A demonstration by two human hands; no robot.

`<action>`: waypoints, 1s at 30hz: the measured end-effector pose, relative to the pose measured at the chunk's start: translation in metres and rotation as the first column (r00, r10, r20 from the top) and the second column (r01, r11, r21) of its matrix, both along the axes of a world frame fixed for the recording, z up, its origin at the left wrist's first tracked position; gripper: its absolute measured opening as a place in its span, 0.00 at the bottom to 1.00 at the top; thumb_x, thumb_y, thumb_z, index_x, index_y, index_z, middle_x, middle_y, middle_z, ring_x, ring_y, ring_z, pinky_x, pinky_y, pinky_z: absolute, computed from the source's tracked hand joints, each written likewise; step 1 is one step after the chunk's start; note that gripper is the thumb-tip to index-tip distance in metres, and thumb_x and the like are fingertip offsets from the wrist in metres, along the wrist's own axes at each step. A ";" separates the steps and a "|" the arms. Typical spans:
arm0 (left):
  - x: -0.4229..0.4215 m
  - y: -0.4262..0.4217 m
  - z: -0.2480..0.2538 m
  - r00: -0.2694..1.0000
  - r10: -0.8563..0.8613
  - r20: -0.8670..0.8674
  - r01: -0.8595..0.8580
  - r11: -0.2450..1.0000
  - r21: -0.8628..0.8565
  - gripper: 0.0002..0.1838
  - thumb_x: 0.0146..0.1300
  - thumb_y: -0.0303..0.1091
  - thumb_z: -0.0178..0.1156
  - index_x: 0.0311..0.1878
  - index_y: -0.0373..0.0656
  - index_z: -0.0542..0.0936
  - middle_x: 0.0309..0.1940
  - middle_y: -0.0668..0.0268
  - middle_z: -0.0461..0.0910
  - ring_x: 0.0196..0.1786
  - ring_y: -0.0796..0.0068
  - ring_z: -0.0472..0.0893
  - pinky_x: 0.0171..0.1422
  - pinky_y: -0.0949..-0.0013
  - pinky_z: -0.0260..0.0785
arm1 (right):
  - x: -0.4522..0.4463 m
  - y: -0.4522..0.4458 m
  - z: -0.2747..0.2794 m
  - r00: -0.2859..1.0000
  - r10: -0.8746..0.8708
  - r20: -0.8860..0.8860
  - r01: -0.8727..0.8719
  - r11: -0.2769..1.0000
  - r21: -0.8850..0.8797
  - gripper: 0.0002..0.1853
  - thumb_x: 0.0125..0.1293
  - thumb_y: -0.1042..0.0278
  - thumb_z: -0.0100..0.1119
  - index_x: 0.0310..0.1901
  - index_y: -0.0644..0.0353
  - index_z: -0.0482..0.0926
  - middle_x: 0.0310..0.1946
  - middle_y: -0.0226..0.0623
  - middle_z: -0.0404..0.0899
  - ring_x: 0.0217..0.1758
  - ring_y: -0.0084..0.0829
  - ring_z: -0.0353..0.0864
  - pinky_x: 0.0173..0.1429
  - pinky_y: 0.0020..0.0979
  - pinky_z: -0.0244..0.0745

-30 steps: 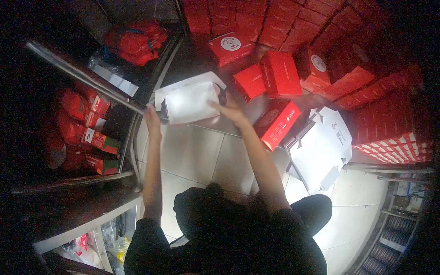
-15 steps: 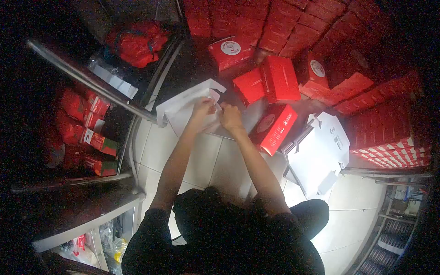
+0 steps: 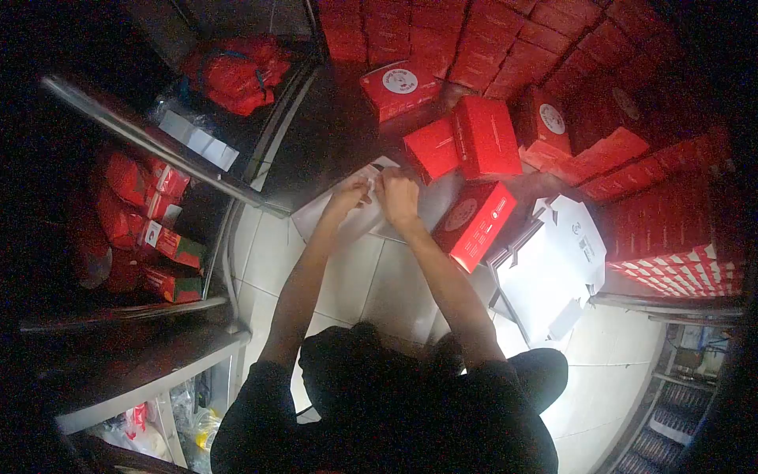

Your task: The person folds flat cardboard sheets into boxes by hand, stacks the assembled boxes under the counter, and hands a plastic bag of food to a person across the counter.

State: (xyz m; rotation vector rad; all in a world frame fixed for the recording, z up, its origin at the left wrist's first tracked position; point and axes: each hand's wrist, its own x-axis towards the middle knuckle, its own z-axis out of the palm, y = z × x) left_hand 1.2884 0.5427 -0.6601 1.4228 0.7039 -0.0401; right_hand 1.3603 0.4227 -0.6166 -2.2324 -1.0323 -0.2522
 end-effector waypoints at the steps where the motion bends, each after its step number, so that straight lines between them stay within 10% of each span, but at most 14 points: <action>1: 0.000 0.000 -0.001 1.000 -0.027 -0.007 0.027 0.999 0.028 0.13 0.62 0.41 0.54 0.46 0.46 0.73 0.32 0.70 0.76 0.28 0.79 0.78 0.29 0.73 0.67 | -0.001 -0.001 0.000 1.000 -0.001 -0.009 0.001 1.000 -0.005 0.05 0.49 0.69 0.59 0.25 0.61 0.76 0.26 0.43 0.77 0.31 0.43 0.78 0.34 0.40 0.73; 7: -0.001 -0.013 0.014 0.998 0.057 -0.040 -0.047 0.976 0.214 0.11 0.63 0.40 0.51 0.40 0.43 0.75 0.28 0.69 0.77 0.23 0.80 0.77 0.24 0.76 0.68 | -0.009 -0.003 0.005 0.997 -0.016 -0.078 0.020 0.998 0.059 0.05 0.53 0.69 0.55 0.27 0.61 0.74 0.27 0.45 0.76 0.30 0.47 0.77 0.34 0.44 0.71; 10: 0.006 -0.013 0.001 0.985 0.136 0.103 -0.152 0.974 0.168 0.07 0.60 0.33 0.54 0.35 0.41 0.77 0.22 0.69 0.77 0.22 0.80 0.78 0.21 0.76 0.69 | -0.021 0.001 0.020 0.968 -0.167 -0.187 0.214 0.937 0.275 0.07 0.51 0.70 0.59 0.32 0.61 0.75 0.26 0.43 0.78 0.27 0.42 0.78 0.33 0.38 0.72; 13: 0.006 -0.027 -0.004 0.885 0.324 0.335 -0.421 0.864 0.276 0.05 0.57 0.31 0.57 0.34 0.41 0.79 0.24 0.66 0.79 0.25 0.79 0.79 0.26 0.75 0.73 | -0.014 -0.003 -0.002 0.956 -0.085 -0.281 0.127 0.983 0.134 0.08 0.53 0.68 0.59 0.33 0.62 0.77 0.25 0.43 0.79 0.26 0.40 0.79 0.32 0.36 0.72; 19: -0.005 -0.036 0.040 0.874 0.453 0.175 -0.401 0.877 -0.266 0.11 0.56 0.36 0.59 0.34 0.36 0.81 0.26 0.63 0.80 0.27 0.78 0.80 0.30 0.73 0.75 | -0.003 -0.007 -0.005 0.892 0.078 -0.445 0.013 0.980 0.198 0.09 0.55 0.65 0.59 0.33 0.60 0.80 0.24 0.42 0.80 0.26 0.38 0.80 0.32 0.34 0.73; 25: 0.010 -0.017 0.030 0.976 0.200 0.090 -0.213 0.961 0.175 0.12 0.56 0.33 0.56 0.25 0.33 0.80 0.18 0.62 0.79 0.24 0.79 0.80 0.29 0.74 0.74 | 0.008 -0.007 0.019 0.945 0.088 -0.314 -0.096 0.995 -0.009 0.07 0.54 0.68 0.55 0.32 0.59 0.81 0.26 0.44 0.79 0.31 0.44 0.80 0.37 0.38 0.74; 28: 0.014 -0.017 0.049 0.995 0.095 0.005 -0.072 0.709 0.702 0.12 0.55 0.31 0.55 0.22 0.33 0.80 0.16 0.61 0.78 0.21 0.76 0.80 0.26 0.72 0.73 | 0.002 -0.002 0.015 0.974 0.030 -0.226 -0.080 0.974 -0.214 0.08 0.54 0.69 0.53 0.32 0.59 0.81 0.27 0.46 0.79 0.33 0.46 0.79 0.40 0.39 0.74; 30: 0.014 -0.020 0.066 0.996 0.070 -0.060 -0.012 0.743 0.669 0.11 0.54 0.31 0.55 0.23 0.35 0.80 0.16 0.58 0.78 0.21 0.70 0.81 0.27 0.70 0.73 | -0.002 -0.004 0.017 0.975 0.003 -0.223 -0.061 0.966 -0.252 0.08 0.54 0.69 0.52 0.31 0.59 0.81 0.26 0.47 0.79 0.32 0.46 0.79 0.39 0.39 0.73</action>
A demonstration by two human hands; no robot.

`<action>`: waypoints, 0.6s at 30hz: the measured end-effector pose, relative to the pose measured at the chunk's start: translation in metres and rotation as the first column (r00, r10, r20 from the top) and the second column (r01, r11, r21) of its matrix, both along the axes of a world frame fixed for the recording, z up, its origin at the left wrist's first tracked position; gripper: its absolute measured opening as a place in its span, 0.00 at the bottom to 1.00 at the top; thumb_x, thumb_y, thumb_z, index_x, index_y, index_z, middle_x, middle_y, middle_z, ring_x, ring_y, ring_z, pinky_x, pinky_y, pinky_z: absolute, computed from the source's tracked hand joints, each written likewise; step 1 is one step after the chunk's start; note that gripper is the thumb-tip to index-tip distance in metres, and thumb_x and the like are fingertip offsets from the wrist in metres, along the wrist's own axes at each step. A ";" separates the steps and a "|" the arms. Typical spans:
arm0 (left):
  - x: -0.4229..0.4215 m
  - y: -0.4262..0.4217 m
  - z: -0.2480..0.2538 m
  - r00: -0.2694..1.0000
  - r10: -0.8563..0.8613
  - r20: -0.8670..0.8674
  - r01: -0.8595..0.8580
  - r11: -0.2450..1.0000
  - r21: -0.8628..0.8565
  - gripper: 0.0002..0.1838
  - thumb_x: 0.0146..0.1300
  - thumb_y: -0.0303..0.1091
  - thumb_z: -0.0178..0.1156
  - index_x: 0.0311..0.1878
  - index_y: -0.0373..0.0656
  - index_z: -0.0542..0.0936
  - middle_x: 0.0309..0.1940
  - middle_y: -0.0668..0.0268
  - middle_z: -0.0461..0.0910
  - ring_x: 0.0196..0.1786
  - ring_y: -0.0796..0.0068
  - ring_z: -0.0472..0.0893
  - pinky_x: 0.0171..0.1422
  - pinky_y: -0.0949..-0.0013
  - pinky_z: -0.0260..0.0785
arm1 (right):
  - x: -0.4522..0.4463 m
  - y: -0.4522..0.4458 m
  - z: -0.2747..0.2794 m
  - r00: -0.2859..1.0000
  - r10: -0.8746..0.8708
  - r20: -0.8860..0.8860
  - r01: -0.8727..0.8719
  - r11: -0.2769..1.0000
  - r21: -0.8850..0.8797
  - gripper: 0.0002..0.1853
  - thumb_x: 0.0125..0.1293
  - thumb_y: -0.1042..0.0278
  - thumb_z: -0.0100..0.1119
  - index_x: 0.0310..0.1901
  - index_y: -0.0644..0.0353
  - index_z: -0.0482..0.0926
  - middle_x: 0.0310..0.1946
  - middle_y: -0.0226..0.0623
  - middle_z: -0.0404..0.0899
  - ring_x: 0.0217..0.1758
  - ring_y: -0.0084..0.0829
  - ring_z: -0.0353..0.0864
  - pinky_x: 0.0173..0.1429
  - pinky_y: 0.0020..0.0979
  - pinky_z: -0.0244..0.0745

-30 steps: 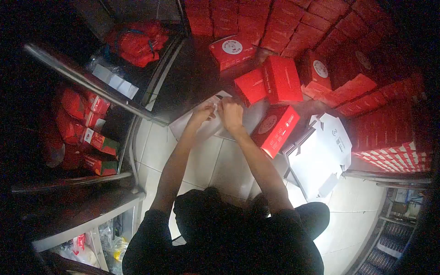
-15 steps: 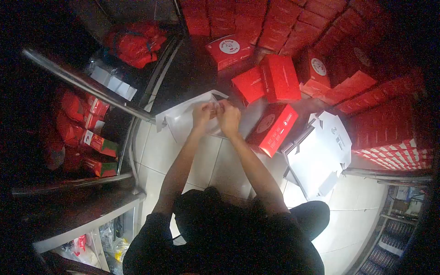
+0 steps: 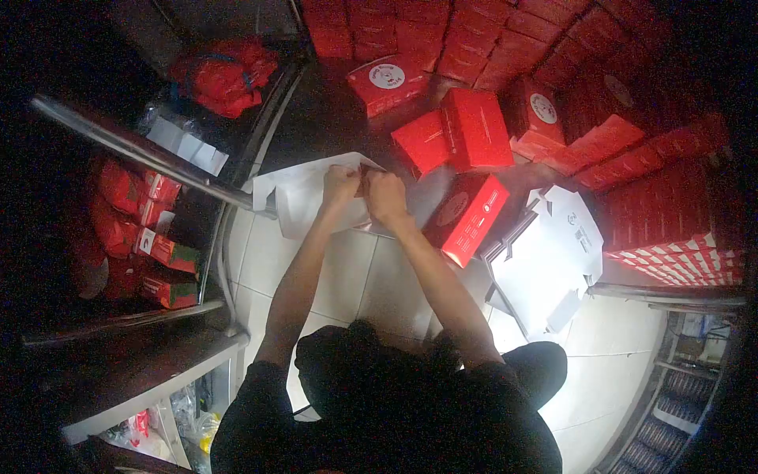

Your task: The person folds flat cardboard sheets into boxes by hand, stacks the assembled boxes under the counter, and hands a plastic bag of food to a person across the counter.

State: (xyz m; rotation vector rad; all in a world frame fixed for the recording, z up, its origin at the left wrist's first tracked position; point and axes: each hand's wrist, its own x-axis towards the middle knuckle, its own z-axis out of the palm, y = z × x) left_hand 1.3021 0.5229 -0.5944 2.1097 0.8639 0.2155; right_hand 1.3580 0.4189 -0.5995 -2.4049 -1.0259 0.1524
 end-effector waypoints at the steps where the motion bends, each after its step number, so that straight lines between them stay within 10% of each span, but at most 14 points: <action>1: 0.000 -0.001 0.004 0.999 -0.011 -0.030 0.010 1.000 -0.024 0.11 0.54 0.32 0.55 0.23 0.35 0.80 0.17 0.57 0.78 0.21 0.67 0.81 0.27 0.68 0.72 | -0.001 -0.001 0.001 1.000 -0.008 0.002 0.008 1.000 -0.020 0.08 0.55 0.69 0.52 0.31 0.60 0.80 0.26 0.47 0.79 0.32 0.46 0.79 0.39 0.40 0.73; 4: 0.009 0.007 -0.049 0.954 0.105 0.281 0.026 0.904 -0.426 0.11 0.55 0.33 0.55 0.23 0.35 0.79 0.18 0.56 0.79 0.24 0.61 0.81 0.28 0.66 0.70 | 0.009 -0.006 -0.018 0.993 0.000 -0.116 0.027 0.972 0.234 0.09 0.55 0.65 0.54 0.31 0.61 0.80 0.24 0.49 0.78 0.29 0.46 0.79 0.37 0.39 0.73; 7: -0.017 -0.001 -0.018 0.939 -0.060 0.339 0.066 0.998 -0.004 0.12 0.56 0.34 0.55 0.25 0.34 0.77 0.16 0.60 0.77 0.23 0.61 0.79 0.28 0.65 0.69 | 0.002 -0.026 -0.015 0.916 -0.120 -0.382 0.201 0.963 0.178 0.12 0.56 0.62 0.55 0.34 0.62 0.79 0.28 0.50 0.78 0.31 0.52 0.78 0.37 0.45 0.72; 10: -0.097 -0.026 0.056 0.869 0.135 0.475 -0.253 0.948 0.192 0.11 0.57 0.34 0.56 0.32 0.33 0.73 0.22 0.55 0.76 0.29 0.61 0.79 0.32 0.63 0.68 | -0.024 -0.041 0.020 0.904 -0.299 -0.306 0.423 0.736 0.529 0.13 0.53 0.63 0.59 0.37 0.62 0.78 0.29 0.45 0.78 0.28 0.51 0.77 0.37 0.46 0.70; 11: -0.116 -0.019 0.052 0.769 0.223 0.599 -0.429 0.875 0.226 0.11 0.56 0.33 0.57 0.33 0.33 0.72 0.24 0.51 0.75 0.32 0.59 0.79 0.33 0.62 0.68 | -0.023 -0.039 0.029 0.956 -0.257 -0.144 0.293 0.765 0.573 0.13 0.53 0.64 0.59 0.38 0.62 0.77 0.29 0.45 0.78 0.29 0.50 0.77 0.38 0.45 0.70; 13: -0.132 0.012 0.093 0.845 0.141 0.515 -0.531 0.328 0.781 0.12 0.56 0.32 0.58 0.35 0.30 0.72 0.30 0.45 0.75 0.34 0.59 0.78 0.35 0.61 0.67 | -0.010 -0.032 0.039 0.970 -0.155 0.189 0.017 0.813 0.582 0.13 0.52 0.67 0.60 0.39 0.63 0.76 0.30 0.44 0.77 0.29 0.49 0.77 0.39 0.45 0.70; 14: -0.132 0.036 0.083 0.882 0.081 0.464 -0.437 0.508 0.742 0.12 0.56 0.32 0.58 0.36 0.30 0.73 0.30 0.45 0.75 0.33 0.58 0.77 0.35 0.61 0.67 | 0.002 -0.029 0.019 0.997 0.039 -0.061 -0.004 0.870 0.493 0.11 0.53 0.69 0.58 0.38 0.65 0.77 0.31 0.48 0.77 0.35 0.49 0.77 0.42 0.43 0.70; 18: -0.140 0.099 0.039 0.999 0.033 0.037 -0.047 0.854 0.518 0.13 0.57 0.32 0.57 0.38 0.30 0.74 0.31 0.44 0.75 0.29 0.60 0.75 0.36 0.62 0.67 | 0.009 -0.016 0.025 0.993 0.115 -0.024 -0.091 0.885 0.457 0.09 0.56 0.74 0.52 0.37 0.63 0.79 0.33 0.55 0.76 0.38 0.52 0.77 0.41 0.42 0.72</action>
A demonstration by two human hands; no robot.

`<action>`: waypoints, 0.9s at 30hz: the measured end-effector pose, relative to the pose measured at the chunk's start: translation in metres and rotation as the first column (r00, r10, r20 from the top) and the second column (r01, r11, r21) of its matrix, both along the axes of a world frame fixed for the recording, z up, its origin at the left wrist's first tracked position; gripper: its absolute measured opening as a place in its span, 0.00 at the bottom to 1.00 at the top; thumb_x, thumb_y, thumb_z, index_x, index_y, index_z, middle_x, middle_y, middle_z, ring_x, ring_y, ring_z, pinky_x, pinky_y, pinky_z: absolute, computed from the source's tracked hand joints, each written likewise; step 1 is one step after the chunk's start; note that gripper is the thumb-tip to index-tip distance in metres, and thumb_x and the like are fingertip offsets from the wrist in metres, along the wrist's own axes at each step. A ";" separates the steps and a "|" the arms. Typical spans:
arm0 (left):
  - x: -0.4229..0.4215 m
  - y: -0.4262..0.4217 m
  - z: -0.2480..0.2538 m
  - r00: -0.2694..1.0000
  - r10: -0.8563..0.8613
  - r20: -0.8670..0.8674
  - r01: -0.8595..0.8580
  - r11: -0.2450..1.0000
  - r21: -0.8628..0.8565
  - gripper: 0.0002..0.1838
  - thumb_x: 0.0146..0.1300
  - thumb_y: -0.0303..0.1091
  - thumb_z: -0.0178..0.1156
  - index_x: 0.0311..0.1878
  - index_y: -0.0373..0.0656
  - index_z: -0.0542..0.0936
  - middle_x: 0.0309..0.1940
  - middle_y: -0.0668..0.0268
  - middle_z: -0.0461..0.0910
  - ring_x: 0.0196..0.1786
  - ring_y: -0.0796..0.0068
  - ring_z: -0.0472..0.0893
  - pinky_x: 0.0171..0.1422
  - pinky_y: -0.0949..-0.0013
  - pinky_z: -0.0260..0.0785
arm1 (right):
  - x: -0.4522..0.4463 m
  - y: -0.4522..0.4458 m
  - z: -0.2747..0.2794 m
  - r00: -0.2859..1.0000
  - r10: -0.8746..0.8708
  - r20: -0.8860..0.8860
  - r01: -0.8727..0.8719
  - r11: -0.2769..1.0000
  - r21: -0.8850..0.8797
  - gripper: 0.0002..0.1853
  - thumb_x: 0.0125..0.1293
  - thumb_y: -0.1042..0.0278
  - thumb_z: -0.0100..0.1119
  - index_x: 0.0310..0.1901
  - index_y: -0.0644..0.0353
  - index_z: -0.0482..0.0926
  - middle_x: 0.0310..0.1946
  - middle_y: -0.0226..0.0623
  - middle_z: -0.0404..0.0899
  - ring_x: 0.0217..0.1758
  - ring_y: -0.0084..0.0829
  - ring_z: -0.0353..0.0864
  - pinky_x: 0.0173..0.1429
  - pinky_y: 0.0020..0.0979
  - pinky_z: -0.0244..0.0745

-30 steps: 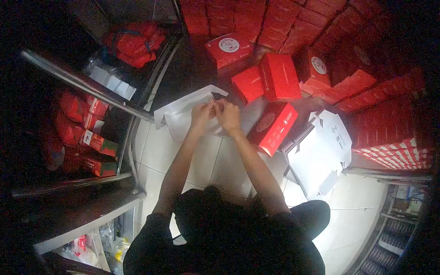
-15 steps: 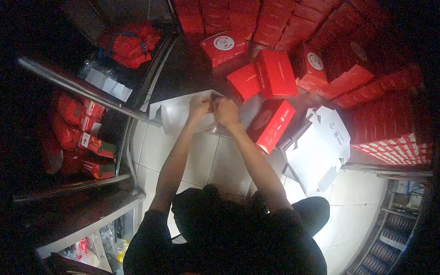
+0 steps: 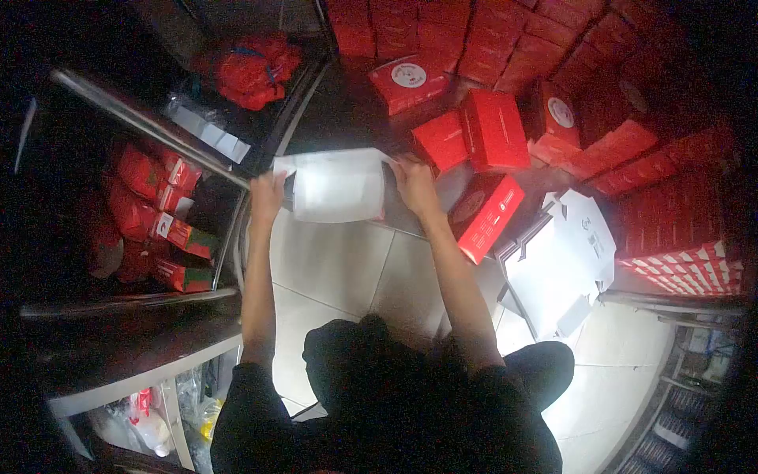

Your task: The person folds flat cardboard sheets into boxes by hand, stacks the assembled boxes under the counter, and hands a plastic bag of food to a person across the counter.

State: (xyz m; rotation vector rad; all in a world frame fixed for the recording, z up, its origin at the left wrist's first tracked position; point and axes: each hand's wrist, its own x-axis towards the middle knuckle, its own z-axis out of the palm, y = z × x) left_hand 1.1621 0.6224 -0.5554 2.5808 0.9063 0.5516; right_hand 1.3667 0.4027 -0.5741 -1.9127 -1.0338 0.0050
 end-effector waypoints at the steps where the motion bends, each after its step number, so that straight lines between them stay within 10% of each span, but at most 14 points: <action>1: 0.001 0.003 -0.002 0.983 0.016 -0.183 -0.030 0.997 -0.072 0.13 0.57 0.32 0.56 0.39 0.30 0.74 0.31 0.43 0.75 0.29 0.62 0.75 0.37 0.62 0.67 | 0.000 0.000 0.000 0.996 -0.022 0.081 0.021 1.000 0.017 0.08 0.56 0.74 0.52 0.37 0.64 0.78 0.30 0.54 0.75 0.33 0.50 0.76 0.38 0.40 0.70; 3: -0.009 -0.017 -0.007 0.998 0.049 -0.034 -0.057 0.957 -0.285 0.12 0.59 0.33 0.54 0.38 0.31 0.74 0.31 0.47 0.77 0.29 0.66 0.76 0.37 0.66 0.67 | 0.000 -0.007 -0.013 0.969 -0.087 0.232 0.077 0.996 0.052 0.07 0.57 0.74 0.53 0.36 0.66 0.77 0.23 0.52 0.73 0.24 0.46 0.74 0.31 0.35 0.68; 7: -0.015 -0.061 -0.040 0.855 0.206 0.477 0.215 0.695 -0.686 0.15 0.64 0.40 0.51 0.38 0.35 0.76 0.33 0.58 0.79 0.32 0.74 0.76 0.38 0.74 0.67 | -0.027 -0.007 -0.032 0.985 -0.152 -0.076 0.153 0.988 0.006 0.08 0.57 0.73 0.53 0.37 0.66 0.77 0.19 0.49 0.73 0.19 0.40 0.73 0.27 0.34 0.67; 11: -0.010 -0.065 -0.011 0.707 0.653 0.273 0.249 0.131 -0.959 0.26 0.63 0.55 0.47 0.40 0.38 0.76 0.33 0.63 0.77 0.37 0.76 0.76 0.43 0.74 0.70 | -0.038 -0.010 -0.018 0.930 -0.142 -0.338 0.119 0.989 -0.090 0.09 0.56 0.70 0.54 0.37 0.64 0.77 0.18 0.45 0.74 0.20 0.29 0.72 0.27 0.30 0.65; 14: -0.007 -0.054 -0.014 0.900 0.417 0.130 0.005 0.288 -0.958 0.28 0.62 0.58 0.46 0.42 0.38 0.75 0.34 0.63 0.77 0.38 0.73 0.77 0.45 0.71 0.70 | -0.013 -0.012 -0.073 0.878 -0.142 -0.457 0.030 0.969 -0.243 0.10 0.57 0.66 0.54 0.37 0.62 0.78 0.23 0.40 0.76 0.25 0.25 0.72 0.31 0.28 0.65; 17: -0.024 -0.020 -0.088 0.924 -0.056 0.377 0.377 0.284 -0.882 0.27 0.63 0.54 0.47 0.52 0.40 0.73 0.48 0.57 0.74 0.52 0.70 0.72 0.57 0.62 0.64 | 0.011 -0.027 -0.060 0.453 0.152 -0.879 -0.157 0.984 0.089 0.16 0.63 0.55 0.48 0.39 0.59 0.78 0.27 0.32 0.76 0.31 0.25 0.72 0.37 0.30 0.68; 18: -0.026 -0.023 -0.086 0.925 -0.114 0.363 0.379 0.373 -0.847 0.26 0.62 0.53 0.47 0.53 0.40 0.72 0.49 0.56 0.73 0.52 0.68 0.71 0.57 0.61 0.63 | 0.049 -0.028 -0.155 0.312 0.276 -0.909 -0.190 0.956 0.225 0.28 0.62 0.53 0.48 0.61 0.58 0.64 0.50 0.33 0.73 0.44 0.28 0.73 0.48 0.32 0.70; 24: -0.005 -0.032 -0.071 0.991 0.060 0.120 0.001 0.892 -0.452 0.25 0.59 0.42 0.51 0.57 0.39 0.67 0.53 0.53 0.69 0.56 0.60 0.68 0.61 0.58 0.59 | 0.012 -0.043 -0.068 0.428 0.577 -0.696 -0.205 0.812 0.547 0.21 0.57 0.68 0.49 0.54 0.58 0.69 0.52 0.37 0.69 0.51 0.32 0.69 0.55 0.34 0.65; 27: 0.005 -0.045 -0.071 0.994 0.081 0.073 -0.060 0.965 -0.256 0.26 0.57 0.37 0.53 0.60 0.39 0.64 0.56 0.51 0.67 0.58 0.55 0.66 0.63 0.56 0.57 | 0.033 0.005 -0.058 0.852 0.475 -0.218 -0.504 0.858 -0.101 0.22 0.59 0.64 0.49 0.56 0.53 0.67 0.54 0.44 0.67 0.56 0.40 0.66 0.60 0.39 0.61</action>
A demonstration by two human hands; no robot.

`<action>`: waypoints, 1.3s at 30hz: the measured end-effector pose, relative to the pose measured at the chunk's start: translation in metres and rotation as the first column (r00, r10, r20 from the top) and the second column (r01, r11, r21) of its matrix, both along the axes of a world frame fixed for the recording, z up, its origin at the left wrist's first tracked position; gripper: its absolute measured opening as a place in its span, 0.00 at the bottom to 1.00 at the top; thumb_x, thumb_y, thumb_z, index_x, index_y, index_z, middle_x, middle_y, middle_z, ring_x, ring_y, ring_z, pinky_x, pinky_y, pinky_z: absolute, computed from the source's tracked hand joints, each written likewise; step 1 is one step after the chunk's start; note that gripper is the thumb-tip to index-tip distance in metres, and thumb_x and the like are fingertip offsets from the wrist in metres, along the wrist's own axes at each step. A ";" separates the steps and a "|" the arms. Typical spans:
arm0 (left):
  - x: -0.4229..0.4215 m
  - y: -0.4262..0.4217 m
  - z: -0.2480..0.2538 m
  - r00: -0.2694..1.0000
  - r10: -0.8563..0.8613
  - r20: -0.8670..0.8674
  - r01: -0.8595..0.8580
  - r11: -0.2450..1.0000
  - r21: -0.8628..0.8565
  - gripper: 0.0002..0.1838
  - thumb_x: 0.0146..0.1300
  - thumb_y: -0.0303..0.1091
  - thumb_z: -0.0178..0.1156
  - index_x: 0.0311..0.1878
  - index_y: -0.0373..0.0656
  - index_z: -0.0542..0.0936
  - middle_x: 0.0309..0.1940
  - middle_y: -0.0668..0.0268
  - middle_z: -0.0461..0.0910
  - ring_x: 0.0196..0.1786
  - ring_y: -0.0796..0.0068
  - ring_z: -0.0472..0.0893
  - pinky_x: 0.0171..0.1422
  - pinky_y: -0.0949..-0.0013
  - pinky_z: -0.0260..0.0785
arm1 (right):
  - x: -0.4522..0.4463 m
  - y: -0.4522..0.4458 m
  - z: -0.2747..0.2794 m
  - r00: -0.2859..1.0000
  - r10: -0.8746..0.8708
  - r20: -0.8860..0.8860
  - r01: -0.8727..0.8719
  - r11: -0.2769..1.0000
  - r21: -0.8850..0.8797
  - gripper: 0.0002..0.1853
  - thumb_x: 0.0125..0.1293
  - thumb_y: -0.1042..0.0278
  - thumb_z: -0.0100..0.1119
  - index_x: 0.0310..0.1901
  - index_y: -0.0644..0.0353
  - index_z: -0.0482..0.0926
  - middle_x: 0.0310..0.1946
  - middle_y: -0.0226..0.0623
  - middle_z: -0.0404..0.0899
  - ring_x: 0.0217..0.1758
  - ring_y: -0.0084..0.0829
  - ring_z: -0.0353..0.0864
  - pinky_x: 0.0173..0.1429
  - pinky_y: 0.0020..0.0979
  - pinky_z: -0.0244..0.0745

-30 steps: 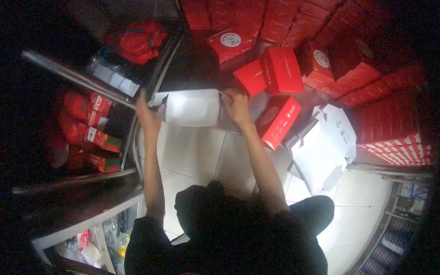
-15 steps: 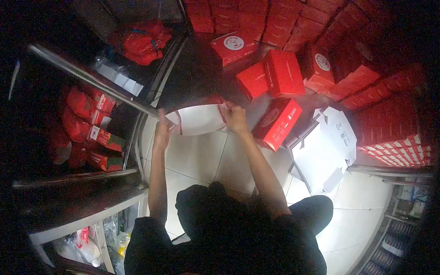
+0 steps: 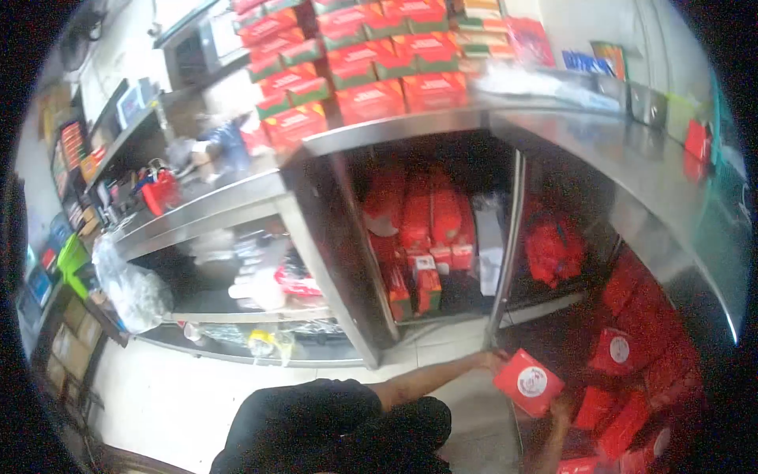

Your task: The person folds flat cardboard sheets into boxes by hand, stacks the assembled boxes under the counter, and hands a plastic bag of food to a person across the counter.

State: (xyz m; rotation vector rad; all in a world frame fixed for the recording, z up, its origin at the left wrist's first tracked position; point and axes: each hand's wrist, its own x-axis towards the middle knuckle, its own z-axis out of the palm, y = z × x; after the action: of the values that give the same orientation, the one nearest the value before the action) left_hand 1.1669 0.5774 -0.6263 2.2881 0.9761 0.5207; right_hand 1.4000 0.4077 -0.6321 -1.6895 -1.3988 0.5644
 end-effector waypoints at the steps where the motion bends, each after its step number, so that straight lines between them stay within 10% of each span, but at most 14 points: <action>1: -0.001 -0.005 0.013 1.000 -0.008 -0.016 0.009 0.997 0.081 0.27 0.57 0.35 0.54 0.60 0.39 0.63 0.56 0.51 0.66 0.59 0.54 0.65 0.64 0.56 0.56 | 0.003 0.022 0.019 0.946 0.018 0.324 0.005 0.997 -0.071 0.22 0.59 0.63 0.49 0.57 0.52 0.67 0.54 0.47 0.66 0.57 0.43 0.64 0.62 0.41 0.60; 2: -0.001 -0.014 0.021 0.999 -0.035 -0.036 0.040 0.987 0.157 0.28 0.56 0.33 0.54 0.61 0.39 0.63 0.57 0.50 0.66 0.60 0.52 0.65 0.64 0.55 0.56 | 0.004 0.023 0.031 0.792 0.041 0.610 0.064 0.987 -0.149 0.22 0.60 0.62 0.49 0.57 0.50 0.66 0.55 0.49 0.65 0.59 0.46 0.63 0.64 0.43 0.59; 7: 0.019 0.001 -0.052 0.873 -0.347 -0.343 0.487 0.604 0.630 0.43 0.48 0.48 0.60 0.65 0.40 0.56 0.64 0.48 0.53 0.66 0.49 0.54 0.68 0.50 0.46 | 0.013 0.015 0.043 0.716 0.586 0.380 -0.328 0.762 -0.558 0.68 0.33 0.21 0.56 0.66 0.68 0.40 0.68 0.54 0.31 0.71 0.54 0.31 0.72 0.42 0.39; 12: 0.006 -0.015 -0.012 0.723 -0.684 -0.100 0.632 0.596 0.495 0.49 0.44 0.53 0.64 0.66 0.41 0.52 0.64 0.52 0.54 0.67 0.52 0.52 0.68 0.52 0.47 | 0.004 -0.012 0.071 0.683 0.597 0.421 -0.475 0.801 -0.365 0.62 0.42 0.26 0.54 0.64 0.73 0.42 0.66 0.61 0.38 0.70 0.57 0.37 0.71 0.45 0.40; 13: 0.004 -0.073 0.116 0.767 -0.538 -0.349 0.557 0.829 -0.052 0.52 0.42 0.57 0.64 0.66 0.42 0.52 0.63 0.53 0.56 0.65 0.53 0.56 0.67 0.52 0.48 | 0.005 -0.013 0.051 0.610 0.542 0.578 -0.376 0.840 -0.391 0.54 0.49 0.33 0.54 0.63 0.73 0.46 0.65 0.63 0.42 0.69 0.57 0.41 0.70 0.47 0.43; 15: 0.006 -0.041 -0.007 0.933 -0.354 -0.056 0.325 0.770 0.548 0.45 0.43 0.65 0.59 0.60 0.42 0.66 0.53 0.49 0.70 0.57 0.50 0.68 0.58 0.51 0.60 | -0.013 -0.032 0.079 0.535 0.541 0.648 -0.303 0.840 -0.451 0.43 0.56 0.44 0.52 0.60 0.77 0.53 0.62 0.64 0.51 0.68 0.55 0.49 0.62 0.44 0.61; 20: 0.003 -0.007 -0.018 0.682 -0.329 -0.653 0.658 0.666 0.351 0.17 0.63 0.37 0.43 0.41 0.31 0.72 0.19 0.50 0.75 0.20 0.54 0.77 0.20 0.54 0.68 | -0.002 -0.017 0.008 0.329 0.201 0.923 -0.235 0.964 -0.126 0.16 0.57 0.66 0.44 0.45 0.62 0.73 0.51 0.45 0.70 0.53 0.35 0.72 0.46 0.34 0.76; 21: 0.012 -0.005 -0.022 0.773 -0.276 -0.572 0.560 0.721 0.408 0.13 0.62 0.36 0.45 0.39 0.35 0.72 0.19 0.51 0.75 0.19 0.53 0.77 0.20 0.54 0.69 | -0.010 -0.021 0.052 0.476 0.455 0.753 -0.095 0.878 -0.470 0.14 0.58 0.67 0.44 0.43 0.62 0.74 0.48 0.40 0.72 0.47 0.35 0.76 0.45 0.35 0.76; 22: 0.012 -0.018 0.019 0.737 -0.473 -0.482 0.674 0.563 0.478 0.12 0.63 0.38 0.46 0.35 0.38 0.73 0.18 0.53 0.75 0.20 0.53 0.77 0.21 0.53 0.69 | 0.008 -0.011 -0.004 0.498 0.072 0.864 -0.271 0.960 0.077 0.13 0.58 0.65 0.44 0.40 0.62 0.73 0.43 0.42 0.74 0.41 0.38 0.79 0.43 0.36 0.76; 24: 0.014 -0.001 0.007 0.705 -0.345 -0.619 0.698 0.493 0.520 0.13 0.61 0.35 0.49 0.46 0.40 0.72 0.16 0.58 0.76 0.17 0.60 0.77 0.17 0.60 0.69 | 0.005 -0.001 0.014 0.557 0.268 0.786 -0.132 0.963 -0.234 0.16 0.62 0.59 0.42 0.43 0.64 0.70 0.44 0.43 0.74 0.43 0.39 0.78 0.44 0.38 0.76; 26: 0.019 -0.002 0.033 0.714 -0.492 -0.498 0.699 0.467 0.541 0.14 0.63 0.40 0.48 0.46 0.43 0.72 0.15 0.59 0.75 0.16 0.59 0.76 0.21 0.59 0.72 | 0.006 -0.004 0.019 0.564 0.088 0.821 -0.182 0.983 0.019 0.12 0.59 0.65 0.44 0.37 0.58 0.76 0.31 0.40 0.79 0.34 0.35 0.81 0.37 0.35 0.78; 29: 0.026 -0.019 0.074 0.572 -0.437 -0.694 0.791 0.517 0.327 0.19 0.63 0.45 0.48 0.48 0.40 0.71 0.26 0.56 0.79 0.26 0.59 0.80 0.29 0.59 0.75 | 0.006 -0.019 0.011 0.548 -0.230 0.804 -0.297 0.845 0.444 0.15 0.56 0.68 0.44 0.45 0.59 0.75 0.31 0.40 0.80 0.34 0.34 0.81 0.35 0.36 0.78; 34: 0.006 -0.040 0.024 0.770 -0.276 -0.575 0.599 0.624 0.502 0.26 0.61 0.47 0.50 0.56 0.37 0.67 0.55 0.55 0.67 0.55 0.55 0.70 0.42 0.58 0.74 | 0.006 -0.007 -0.011 0.473 0.383 0.793 -0.081 0.915 -0.394 0.28 0.57 0.62 0.44 0.61 0.57 0.59 0.58 0.39 0.64 0.57 0.33 0.68 0.58 0.38 0.65; 39: -0.004 -0.067 0.038 0.837 -0.300 -0.459 0.511 0.728 0.457 0.33 0.61 0.45 0.49 0.65 0.39 0.54 0.67 0.55 0.51 0.69 0.54 0.50 0.63 0.46 0.53 | 0.004 -0.034 0.019 0.624 0.311 0.717 -0.196 0.951 -0.241 0.39 0.55 0.44 0.50 0.66 0.53 0.52 0.66 0.43 0.51 0.69 0.35 0.49 0.68 0.52 0.43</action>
State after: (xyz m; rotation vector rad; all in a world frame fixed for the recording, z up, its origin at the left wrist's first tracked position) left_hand 1.1633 0.5100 -0.5883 3.1163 0.4377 0.2089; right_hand 1.4037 0.3740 -0.6126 -1.9526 -2.2699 0.0745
